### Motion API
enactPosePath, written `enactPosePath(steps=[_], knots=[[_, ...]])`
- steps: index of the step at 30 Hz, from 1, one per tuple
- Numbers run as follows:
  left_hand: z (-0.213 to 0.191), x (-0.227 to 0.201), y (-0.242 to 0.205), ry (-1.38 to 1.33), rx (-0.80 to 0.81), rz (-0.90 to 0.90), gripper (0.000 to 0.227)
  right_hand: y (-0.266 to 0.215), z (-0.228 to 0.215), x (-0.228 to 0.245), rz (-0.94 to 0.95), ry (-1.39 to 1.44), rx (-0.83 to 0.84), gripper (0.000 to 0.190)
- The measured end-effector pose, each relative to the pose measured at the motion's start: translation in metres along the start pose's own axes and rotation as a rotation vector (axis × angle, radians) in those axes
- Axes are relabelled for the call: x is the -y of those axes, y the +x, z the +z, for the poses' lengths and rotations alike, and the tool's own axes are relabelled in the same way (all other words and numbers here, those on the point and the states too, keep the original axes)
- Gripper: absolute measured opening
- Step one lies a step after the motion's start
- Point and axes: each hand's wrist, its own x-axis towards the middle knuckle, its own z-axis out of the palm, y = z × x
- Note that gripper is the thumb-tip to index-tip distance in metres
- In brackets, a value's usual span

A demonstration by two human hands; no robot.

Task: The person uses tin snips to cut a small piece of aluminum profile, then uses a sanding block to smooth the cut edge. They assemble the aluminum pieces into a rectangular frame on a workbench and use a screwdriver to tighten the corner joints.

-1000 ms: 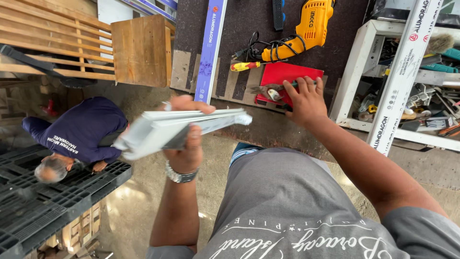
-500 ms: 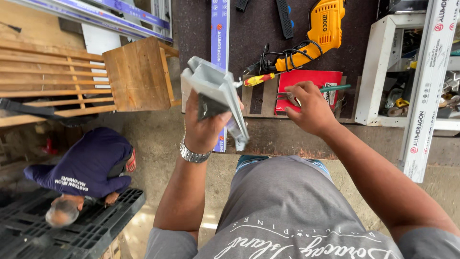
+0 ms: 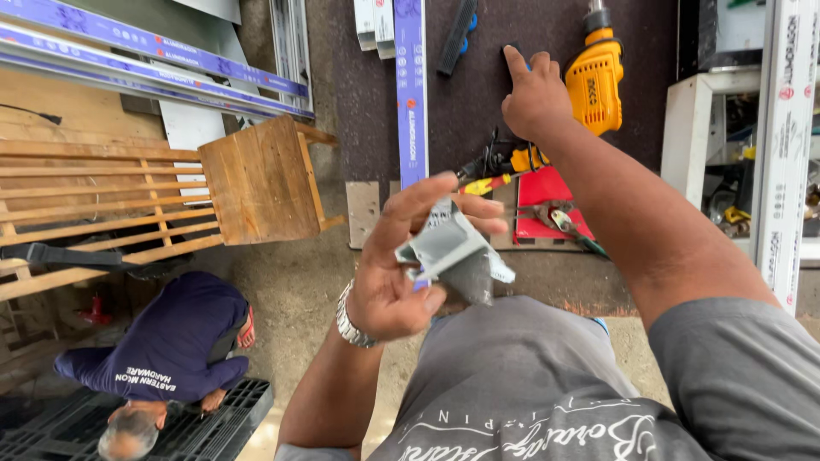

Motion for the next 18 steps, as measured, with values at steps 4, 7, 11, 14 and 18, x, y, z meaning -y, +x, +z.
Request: enactPosePath(steps=[4, 7, 11, 14, 18], knots=[[0.001, -0.008, 0.019, -0.109, 0.000, -0.010, 0.074, 0.028, 0.016, -0.008, 0.093, -0.051, 0.111, 0.085], [0.000, -0.004, 0.019, 0.246, -0.038, -0.027, 0.052, 0.027, 0.023, -0.013, 0.051, -0.104, 0.109, 0.085], [-0.007, 0.005, 0.025, 0.435, -0.024, 0.086, 0.033, 0.017, -0.013, -0.014, 0.126, 0.560, 0.172, 0.090], [-0.016, 0.009, 0.028, 0.400, -0.008, 0.087, 0.036, -0.017, -0.061, -0.007, 0.056, 1.401, 0.371, 0.080], [-0.017, 0.005, 0.029, 0.361, 0.067, 0.059, 0.040, -0.090, -0.134, 0.013, -0.132, 1.810, 0.429, 0.072]])
